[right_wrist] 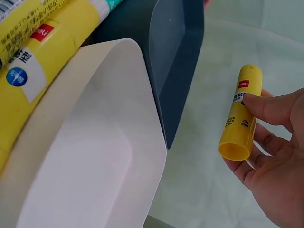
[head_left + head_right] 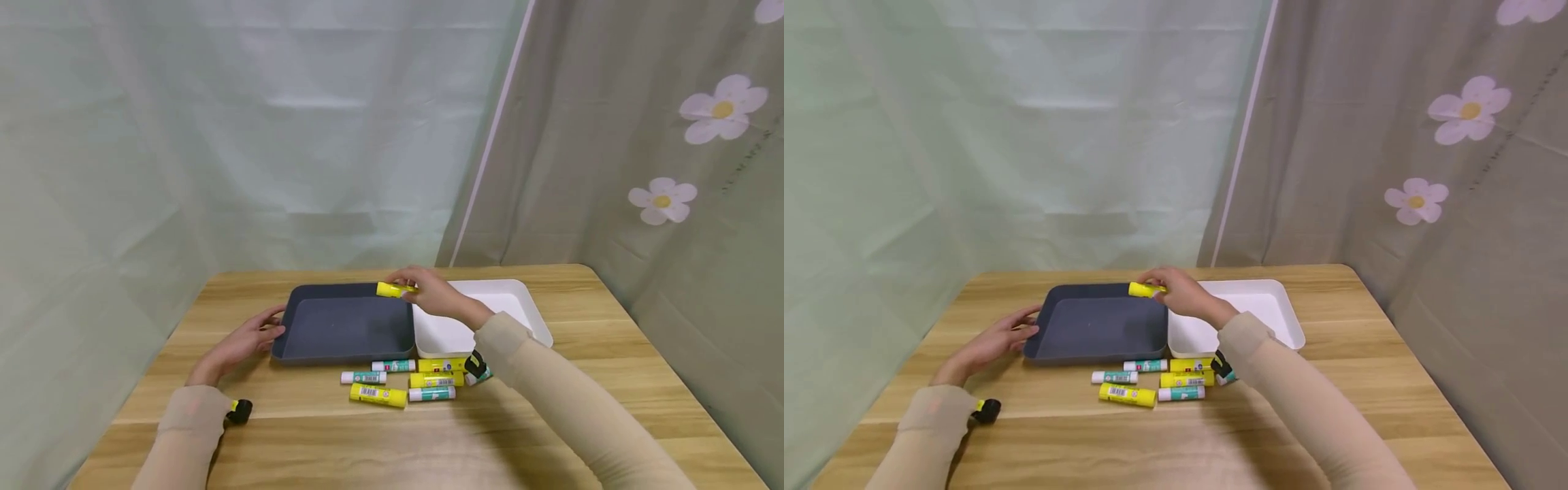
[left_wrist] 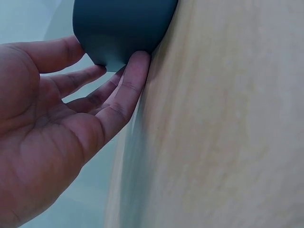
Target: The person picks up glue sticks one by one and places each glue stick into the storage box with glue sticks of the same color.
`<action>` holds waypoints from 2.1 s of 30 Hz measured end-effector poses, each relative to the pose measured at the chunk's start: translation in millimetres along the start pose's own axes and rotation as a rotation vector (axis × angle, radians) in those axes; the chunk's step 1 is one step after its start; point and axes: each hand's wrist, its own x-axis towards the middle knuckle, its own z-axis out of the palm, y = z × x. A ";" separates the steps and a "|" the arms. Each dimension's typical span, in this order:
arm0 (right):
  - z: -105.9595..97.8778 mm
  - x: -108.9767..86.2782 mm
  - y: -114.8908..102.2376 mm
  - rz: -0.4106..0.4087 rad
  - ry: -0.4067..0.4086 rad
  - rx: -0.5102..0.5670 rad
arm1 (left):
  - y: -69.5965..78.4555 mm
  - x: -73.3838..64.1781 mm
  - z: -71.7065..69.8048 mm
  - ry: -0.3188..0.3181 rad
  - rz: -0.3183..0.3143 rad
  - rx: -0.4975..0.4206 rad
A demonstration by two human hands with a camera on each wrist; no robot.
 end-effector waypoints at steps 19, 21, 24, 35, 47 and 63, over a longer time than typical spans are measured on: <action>5.7 27.6 -7.7 0.043 -0.055 -0.022 | -1.9 -3.7 0.4 0.016 0.000 0.000; 5.0 29.4 -9.1 0.040 -0.054 -0.023 | -1.5 -2.3 0.7 0.014 0.006 -0.005; 4.7 32.0 -10.7 0.033 -0.051 -0.022 | -1.1 -0.9 1.2 0.013 0.006 -0.010; 6.5 39.5 -8.1 0.040 -0.039 -0.009 | 0.4 2.2 5.1 -0.004 0.010 -0.015; 17.3 50.8 0.6 0.040 -0.040 0.123 | -3.3 0.5 6.3 0.003 0.000 -0.015; 35.2 68.8 14.4 0.119 -0.035 0.287 | -5.0 -1.0 5.8 0.008 -0.009 0.003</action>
